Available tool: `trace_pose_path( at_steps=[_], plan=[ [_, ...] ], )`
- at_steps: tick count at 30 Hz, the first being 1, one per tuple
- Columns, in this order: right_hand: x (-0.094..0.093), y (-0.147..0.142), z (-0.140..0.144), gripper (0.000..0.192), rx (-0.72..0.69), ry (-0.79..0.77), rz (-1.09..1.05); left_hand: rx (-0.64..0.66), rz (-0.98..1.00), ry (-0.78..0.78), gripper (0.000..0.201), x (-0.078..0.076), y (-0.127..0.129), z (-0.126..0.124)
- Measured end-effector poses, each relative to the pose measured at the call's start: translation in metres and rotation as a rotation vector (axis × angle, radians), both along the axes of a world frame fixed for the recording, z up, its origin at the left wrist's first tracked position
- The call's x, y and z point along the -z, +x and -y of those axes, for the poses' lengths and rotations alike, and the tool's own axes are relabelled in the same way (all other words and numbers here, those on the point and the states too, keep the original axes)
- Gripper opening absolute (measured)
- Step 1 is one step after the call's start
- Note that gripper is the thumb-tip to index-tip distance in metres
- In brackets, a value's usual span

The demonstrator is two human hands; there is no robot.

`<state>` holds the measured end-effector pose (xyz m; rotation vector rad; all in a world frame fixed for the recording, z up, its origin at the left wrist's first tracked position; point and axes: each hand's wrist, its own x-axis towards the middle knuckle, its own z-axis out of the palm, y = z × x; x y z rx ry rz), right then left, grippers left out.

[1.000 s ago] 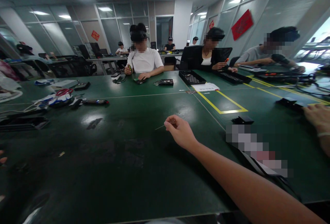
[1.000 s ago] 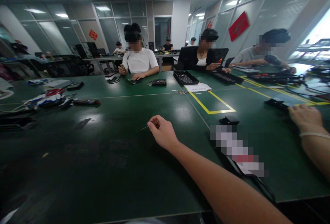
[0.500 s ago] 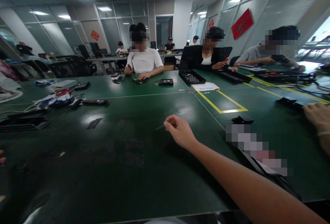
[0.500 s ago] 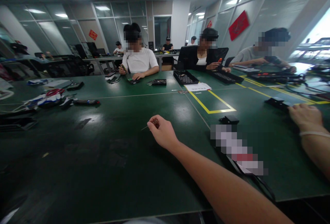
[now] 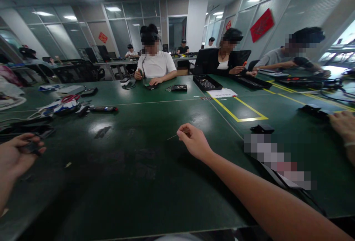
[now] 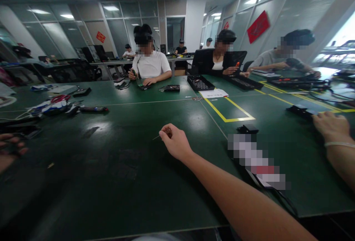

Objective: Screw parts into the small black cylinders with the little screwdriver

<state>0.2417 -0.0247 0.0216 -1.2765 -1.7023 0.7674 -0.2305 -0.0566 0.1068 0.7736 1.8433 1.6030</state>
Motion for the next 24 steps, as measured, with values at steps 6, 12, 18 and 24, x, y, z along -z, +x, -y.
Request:
trace_pose_path(
  at_steps=[6, 12, 18, 24],
  plan=[
    [-0.002, 0.001, 0.0, 0.021, 0.042, -0.016, -0.025, 0.225, 0.225, 0.062, 0.027, 0.012, 0.078, -0.041],
    [-0.003, 0.002, 0.0, 0.02, 0.074, 0.032, -0.023, 0.618, 0.297, 0.073, 0.016, 0.034, 0.178, -0.056],
    [0.0, 0.003, -0.002, 0.02, 0.102, 0.085, -0.05, 0.807, -0.152, 0.164, 0.058, 0.076, 0.242, -0.062],
    [-0.01, 0.001, 0.006, 0.028, 0.103, 0.165, 0.035, 0.97, -0.52, 0.178, 0.04, 0.102, 0.25, -0.058]
  ],
)
